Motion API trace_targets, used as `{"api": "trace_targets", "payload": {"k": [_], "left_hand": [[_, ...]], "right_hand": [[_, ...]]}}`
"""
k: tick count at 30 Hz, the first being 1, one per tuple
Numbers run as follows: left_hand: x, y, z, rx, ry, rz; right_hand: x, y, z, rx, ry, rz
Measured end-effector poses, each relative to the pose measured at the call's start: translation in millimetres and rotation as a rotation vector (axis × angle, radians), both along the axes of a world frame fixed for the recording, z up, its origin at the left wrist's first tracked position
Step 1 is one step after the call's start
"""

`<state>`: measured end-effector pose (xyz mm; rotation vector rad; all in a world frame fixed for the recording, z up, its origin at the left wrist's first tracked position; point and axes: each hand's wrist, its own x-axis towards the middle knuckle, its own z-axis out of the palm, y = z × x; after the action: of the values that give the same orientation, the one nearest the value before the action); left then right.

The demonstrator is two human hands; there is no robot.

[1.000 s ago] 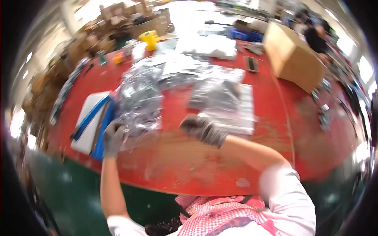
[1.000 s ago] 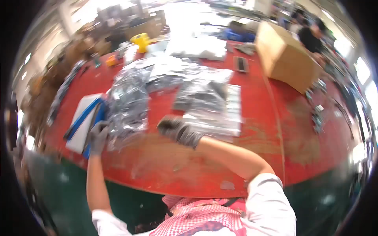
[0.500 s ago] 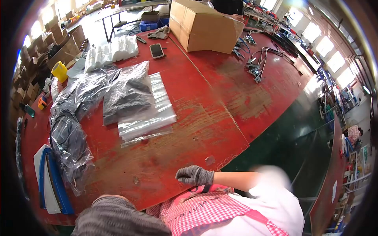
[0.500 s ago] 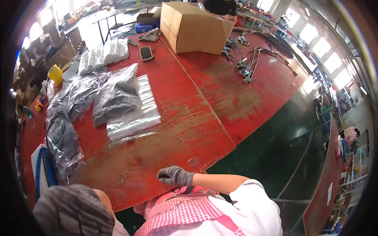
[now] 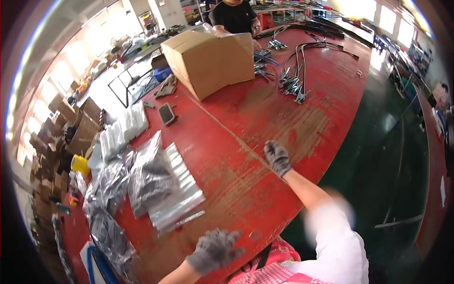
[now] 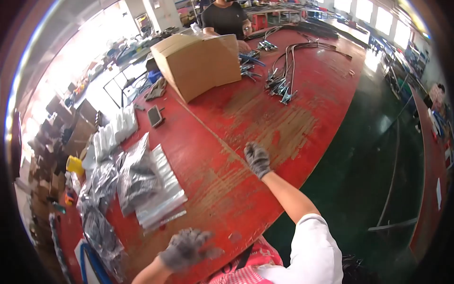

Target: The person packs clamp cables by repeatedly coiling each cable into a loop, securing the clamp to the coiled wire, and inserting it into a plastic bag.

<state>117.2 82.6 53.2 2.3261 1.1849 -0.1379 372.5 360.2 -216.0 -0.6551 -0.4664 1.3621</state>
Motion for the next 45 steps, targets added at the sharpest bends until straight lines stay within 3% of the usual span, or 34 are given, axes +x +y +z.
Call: {"api": "trace_targets", "payload": {"k": [1,2,3,4,6,9,11,12,14,18,22,25,26,28,32,35,37,39,41,43,45], "left_hand": [[5.9,20.8,-37.6,0.169,0.195,0.075],[9.3,41.3,-83.0,0.108,0.020,0.116],[14.2,60.6,-117.3,0.044,-0.154,0.157],[27.2,77.4,-132.6,0.038,-0.147,0.145],[63.2,105.5,-155.4,0.359,-0.193,0.111],[97.0,127.9,-187.3,0.444,-0.085,0.124],[101.4,131.5,-199.1,0.460,-0.117,0.138],[99.8,129.5,-201.2,0.467,-0.143,0.152],[96.9,125.3,-204.9,0.427,-0.164,0.167],[107.7,139.8,-175.1,0.489,-0.201,0.220],[106.3,127.4,-192.6,0.368,-0.079,0.239],[101.2,116.7,-203.4,0.676,1.274,-0.644],[102.4,118.7,-202.1,0.662,1.262,-0.660],[107.8,134.3,-203.0,0.480,-0.075,0.218],[109.3,131.3,-192.9,0.316,-0.070,0.206],[108.5,131.2,-191.0,0.358,-0.049,0.191],[104.5,128.4,-201.5,0.450,-0.024,0.139],[104.0,130.7,-200.2,0.440,-0.107,0.149],[104.0,133.6,-197.2,0.405,-0.172,0.158],[105.1,131.3,-195.8,0.457,-0.191,0.174],[103.9,129.7,-196.1,0.462,-0.176,0.155]], "right_hand": [[21.1,23.8,2.8,0.074,-0.645,-0.273],[37.3,45.4,8.1,0.136,-1.294,-0.541],[47.5,53.4,40.1,0.049,-1.475,-0.600],[56.6,60.7,72.3,-0.046,-1.655,-0.653],[83.7,106.8,80.3,-0.099,-1.708,-0.671],[123.6,174.2,92.9,-0.155,-1.935,-0.654],[141.7,211.4,106.3,-0.277,-2.299,-0.605],[151.0,232.6,115.1,-0.274,-2.289,-0.592],[159.6,271.6,130.7,-0.463,-2.140,-0.174],[144.9,313.1,151.6,-0.525,-2.221,-0.202],[151.4,351.5,135.1,-0.538,-2.293,-0.099],[146.0,361.2,139.3,-0.595,-2.198,0.041],[149.8,361.8,138.4,-0.640,-2.129,0.107],[167.5,377.8,111.1,-0.566,-2.175,-0.027],[145.8,329.2,130.7,-0.588,-2.195,-0.042],[126.7,293.5,124.4,-0.584,-2.248,0.007],[111.4,265.8,100.7,-0.416,-2.285,0.000],[69.1,213.9,126.7,-0.426,-2.215,-0.046],[47.8,201.5,82.8,-0.312,-2.195,-0.024],[10.0,181.8,44.1,-0.209,-2.201,-0.436],[-13.5,123.3,137.4,-0.317,-1.965,0.231]]}}
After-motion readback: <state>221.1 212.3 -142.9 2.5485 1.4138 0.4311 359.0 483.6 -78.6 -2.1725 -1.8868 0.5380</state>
